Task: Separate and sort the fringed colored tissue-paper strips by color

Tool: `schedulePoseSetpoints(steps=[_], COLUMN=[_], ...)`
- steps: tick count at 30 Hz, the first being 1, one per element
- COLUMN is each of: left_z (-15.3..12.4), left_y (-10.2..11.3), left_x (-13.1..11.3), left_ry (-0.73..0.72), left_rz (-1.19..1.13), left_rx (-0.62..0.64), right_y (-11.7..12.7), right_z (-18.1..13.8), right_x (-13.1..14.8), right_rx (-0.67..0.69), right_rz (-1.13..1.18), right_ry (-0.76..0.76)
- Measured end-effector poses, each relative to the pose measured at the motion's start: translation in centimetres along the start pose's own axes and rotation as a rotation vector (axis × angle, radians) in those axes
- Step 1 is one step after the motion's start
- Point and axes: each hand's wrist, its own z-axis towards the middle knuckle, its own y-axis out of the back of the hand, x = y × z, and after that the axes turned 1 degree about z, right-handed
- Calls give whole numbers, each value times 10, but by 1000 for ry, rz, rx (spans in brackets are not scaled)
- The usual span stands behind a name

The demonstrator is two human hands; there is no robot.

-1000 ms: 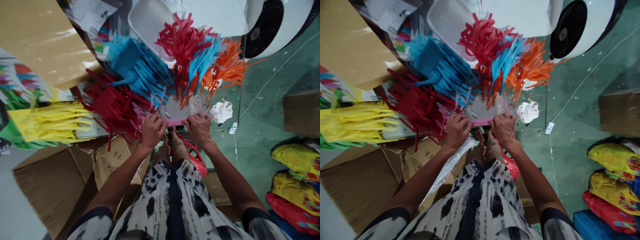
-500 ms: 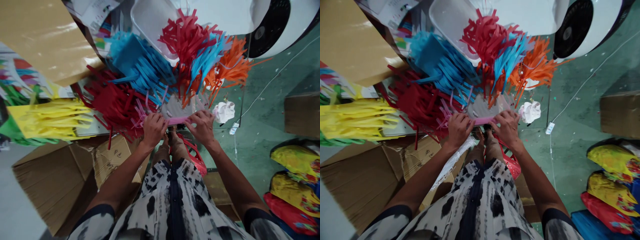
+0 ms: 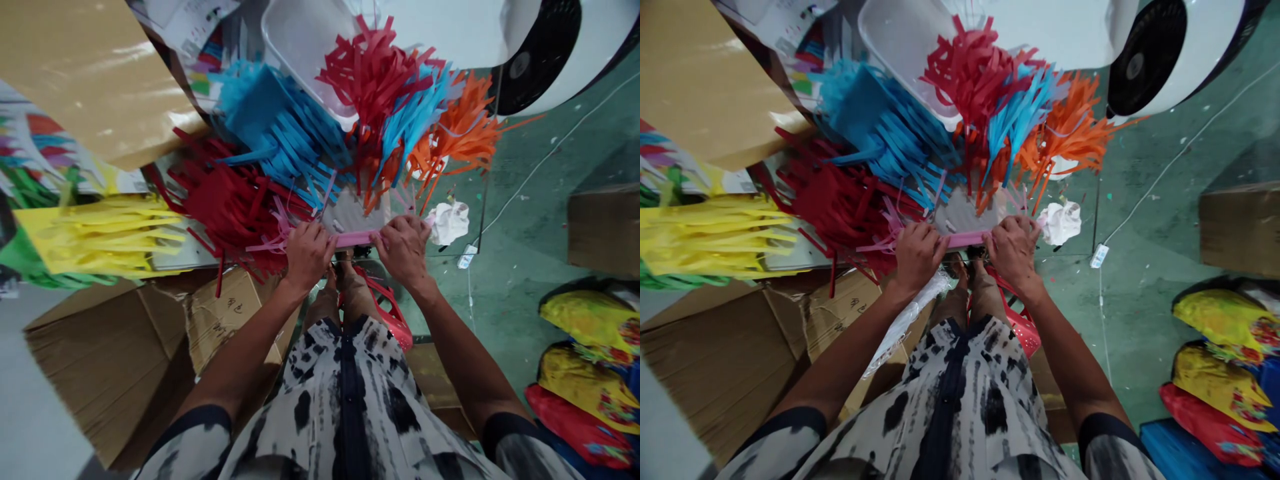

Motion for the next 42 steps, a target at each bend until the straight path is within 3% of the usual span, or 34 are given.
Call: schedulePoseSetpoints(steps=[4, 7, 10, 13, 17, 22, 26, 29, 35, 42], left_z=[0, -2, -2, 1, -3, -25, -34, -29, 2, 13], left_y=[-1, -2, -3, -4, -4, 9, 32, 37, 6, 7], left_x=[-1, -3, -3, -3, 5, 42, 63, 44, -16, -11], left_ry=[-7, 7, -212, -475, -567, -548, -332, -221, -379, -372], left_rz=[11, -10, -71, -44, 28, -88, -77, -72, -142, -159], left_rx=[2, -89, -93, -23, -27, 24, -82, -201, 72, 104], right_y=[-1, -3, -10, -21, -29, -23, -21, -23, -16, -12], right_z=[0, -1, -5, -16, -39, -51, -44, -36, -25, -16], right_x=[3, 8, 12, 12, 2, -14, -11, -6, -3, 1], right_rx=[-9, -63, -190, -188, -117, -181, -201, -199, -151, -79], right_rz=[-26, -65, -82, -50, -38, -69, -38, -21, -50, -65], right_ry=[-18, -24, 15, 214, 394, 393, 369, 337, 332, 286])
